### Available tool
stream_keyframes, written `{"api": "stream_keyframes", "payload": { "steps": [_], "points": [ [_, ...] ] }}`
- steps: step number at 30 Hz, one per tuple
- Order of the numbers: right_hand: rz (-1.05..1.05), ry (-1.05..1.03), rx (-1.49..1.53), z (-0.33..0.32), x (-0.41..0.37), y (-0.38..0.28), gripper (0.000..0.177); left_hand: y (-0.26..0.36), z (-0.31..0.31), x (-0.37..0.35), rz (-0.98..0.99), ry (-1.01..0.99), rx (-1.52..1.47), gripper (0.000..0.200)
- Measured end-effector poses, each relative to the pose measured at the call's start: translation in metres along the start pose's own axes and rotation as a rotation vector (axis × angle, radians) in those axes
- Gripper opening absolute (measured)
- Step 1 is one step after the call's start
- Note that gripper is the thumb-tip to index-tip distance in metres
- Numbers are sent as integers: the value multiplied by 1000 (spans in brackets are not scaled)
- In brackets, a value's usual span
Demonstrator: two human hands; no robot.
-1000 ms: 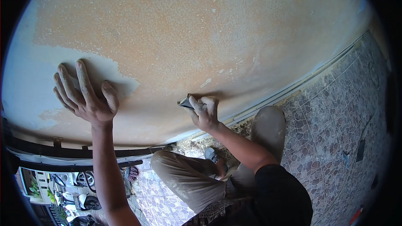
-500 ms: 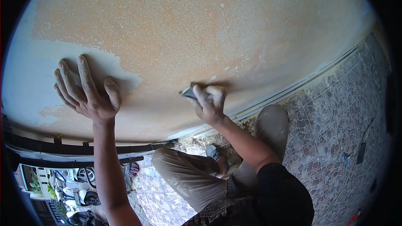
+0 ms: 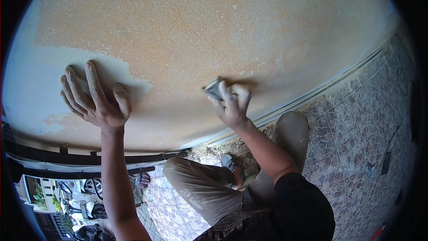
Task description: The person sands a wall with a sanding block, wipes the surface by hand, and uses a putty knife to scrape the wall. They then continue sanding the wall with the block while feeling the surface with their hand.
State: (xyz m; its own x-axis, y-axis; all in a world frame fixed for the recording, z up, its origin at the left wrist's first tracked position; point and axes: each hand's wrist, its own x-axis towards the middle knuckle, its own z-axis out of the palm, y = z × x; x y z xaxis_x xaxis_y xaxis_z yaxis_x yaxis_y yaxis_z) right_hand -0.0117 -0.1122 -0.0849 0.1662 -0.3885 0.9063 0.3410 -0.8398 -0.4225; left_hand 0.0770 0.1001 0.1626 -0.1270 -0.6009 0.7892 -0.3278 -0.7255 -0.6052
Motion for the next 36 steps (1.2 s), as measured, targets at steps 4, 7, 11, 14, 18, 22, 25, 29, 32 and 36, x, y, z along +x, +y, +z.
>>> {"api": "stream_keyframes", "payload": {
  "steps": [4,7,11,14,18,22,25,29,32,36],
  "points": [
    [355,255,-79,-24,54,23,66,2,4,0,-11,25,-8,61],
    [152,80,10,11,-36,10,74,3,3,0,-22,31,-14,61],
    [-93,-149,-49,5,-42,-8,66,2,4,1,-5,18,-4,61],
    [265,170,119,-4,27,6,64,3,1,-1,-18,5,-4,61],
    [459,342,83,-14,44,21,65,6,4,0,-44,32,-27,59],
    [-23,-98,57,17,-59,-10,67,7,4,-2,-37,22,-7,61],
    [-147,-148,-7,7,-26,-12,65,3,2,0,-18,3,-4,61],
    [331,257,64,-19,52,19,67,5,4,-2,-28,16,-9,61],
    [280,260,11,-2,18,25,68,6,3,-1,-41,8,-8,62],
    [-62,-185,66,17,-86,-6,66,5,3,-2,-29,17,-6,62]
  ]
}}
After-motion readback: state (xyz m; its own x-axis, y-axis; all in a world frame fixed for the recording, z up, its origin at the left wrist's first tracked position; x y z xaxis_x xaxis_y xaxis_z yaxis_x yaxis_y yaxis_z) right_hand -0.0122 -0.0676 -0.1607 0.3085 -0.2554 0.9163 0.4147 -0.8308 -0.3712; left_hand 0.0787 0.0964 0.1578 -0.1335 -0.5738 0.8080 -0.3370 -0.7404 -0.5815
